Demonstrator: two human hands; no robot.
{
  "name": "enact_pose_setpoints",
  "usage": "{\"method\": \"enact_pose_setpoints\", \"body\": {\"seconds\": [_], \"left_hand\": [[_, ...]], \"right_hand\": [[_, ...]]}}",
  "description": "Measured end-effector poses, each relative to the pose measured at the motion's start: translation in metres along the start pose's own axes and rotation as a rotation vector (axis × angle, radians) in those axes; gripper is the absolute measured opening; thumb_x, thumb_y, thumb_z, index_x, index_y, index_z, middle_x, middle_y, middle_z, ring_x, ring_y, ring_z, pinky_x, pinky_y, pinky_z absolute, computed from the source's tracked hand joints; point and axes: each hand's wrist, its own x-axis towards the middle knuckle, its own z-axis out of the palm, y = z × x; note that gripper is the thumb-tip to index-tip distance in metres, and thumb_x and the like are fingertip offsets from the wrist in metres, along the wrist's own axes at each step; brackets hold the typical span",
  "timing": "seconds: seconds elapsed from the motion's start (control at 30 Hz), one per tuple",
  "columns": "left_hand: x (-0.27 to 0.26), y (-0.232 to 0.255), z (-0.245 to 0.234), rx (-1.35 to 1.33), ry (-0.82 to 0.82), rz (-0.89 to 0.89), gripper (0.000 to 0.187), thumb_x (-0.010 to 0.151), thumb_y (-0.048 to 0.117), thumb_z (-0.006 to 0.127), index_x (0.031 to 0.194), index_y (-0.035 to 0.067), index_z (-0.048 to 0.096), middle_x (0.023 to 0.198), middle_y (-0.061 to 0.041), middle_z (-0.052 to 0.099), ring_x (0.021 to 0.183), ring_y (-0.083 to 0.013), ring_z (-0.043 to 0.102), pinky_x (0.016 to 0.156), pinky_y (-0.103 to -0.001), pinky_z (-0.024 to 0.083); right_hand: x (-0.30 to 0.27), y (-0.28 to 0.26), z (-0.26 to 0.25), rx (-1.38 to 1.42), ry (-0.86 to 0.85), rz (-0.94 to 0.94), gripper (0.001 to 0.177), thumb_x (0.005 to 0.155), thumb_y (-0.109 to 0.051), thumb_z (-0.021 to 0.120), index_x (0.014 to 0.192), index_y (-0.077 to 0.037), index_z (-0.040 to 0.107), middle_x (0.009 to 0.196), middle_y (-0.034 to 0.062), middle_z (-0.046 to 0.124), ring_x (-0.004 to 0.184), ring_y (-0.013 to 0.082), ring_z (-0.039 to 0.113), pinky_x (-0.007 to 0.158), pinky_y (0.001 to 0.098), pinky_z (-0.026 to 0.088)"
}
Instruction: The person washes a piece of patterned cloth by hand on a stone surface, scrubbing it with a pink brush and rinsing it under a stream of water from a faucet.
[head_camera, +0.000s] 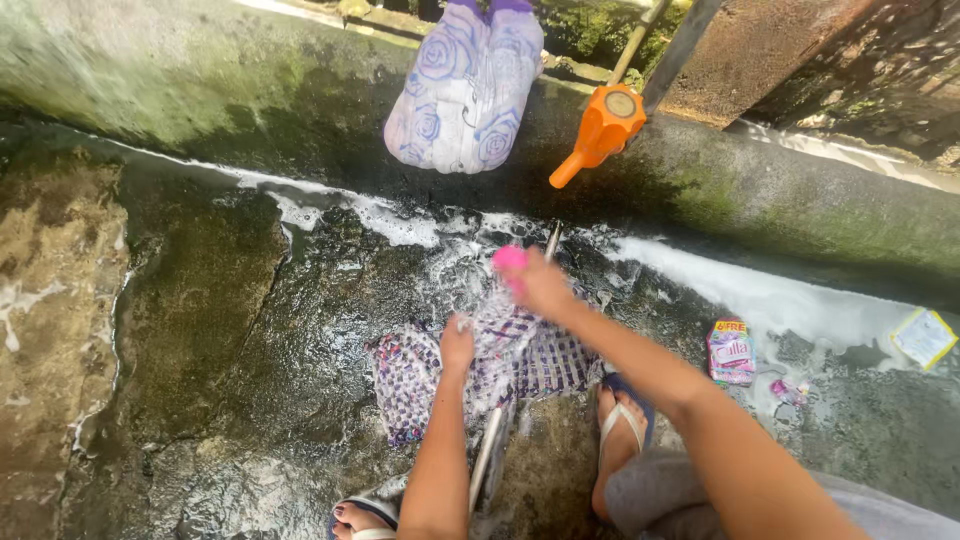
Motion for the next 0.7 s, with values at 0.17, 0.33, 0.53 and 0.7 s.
{"method": "enact_pose_setpoints", "body": {"seconds": [0.17,0.33,0.53,0.7], "left_hand": [[-0.022,-0.007,-0.014,0.159,-0.013,-0.066,0.029,0.091,0.009,0.06,0.117,0.014,0.073,0.105,-0.018,0.074,0.098,-0.0333,0.07,0.087,-0.042,0.053],[0.009,0.012,-0.055,0.329,-0.294,0.028,0.032,0.086,0.016,0.062,0.117,0.015,0.072,0.109,-0.019,0.075,0.107,-0.0377,0.069,0.092,-0.045,0.053],[0.048,0.065,0.014,0.456,-0.251,-0.125,0.07,0.086,0.042,0.071,0.143,0.007,0.05,0.129,-0.026,0.065,0.12,-0.0434,0.061,0.101,-0.049,0.047],[0.059,0.077,0.068,0.334,-0.452,-0.365,0.093,0.083,0.054,0.08,0.143,-0.011,0.052,0.142,-0.029,0.057,0.131,-0.039,0.058,0.111,-0.046,0.045]], "right_hand": [[-0.023,-0.019,0.039,0.256,0.183,-0.165,0.044,0.09,0.006,0.056,0.13,-0.012,0.063,0.118,0.0117,0.066,0.097,0.0287,0.066,0.071,0.0335,0.062],[-0.061,0.102,-0.022,0.036,0.237,0.357,0.085,0.065,-0.004,0.081,0.144,-0.02,0.054,0.103,0.0238,0.061,0.092,0.039,0.064,0.08,0.0451,0.058],[-0.024,0.154,0.05,1.122,0.404,0.444,0.065,0.077,-0.007,0.077,0.137,0.001,0.053,0.115,0.0145,0.07,0.1,0.0253,0.07,0.088,0.0366,0.059],[-0.022,0.134,0.069,1.543,0.364,0.451,0.064,0.082,-0.002,0.071,0.143,-0.001,0.053,0.123,0.0119,0.067,0.111,0.0221,0.066,0.095,0.0357,0.056]]}}
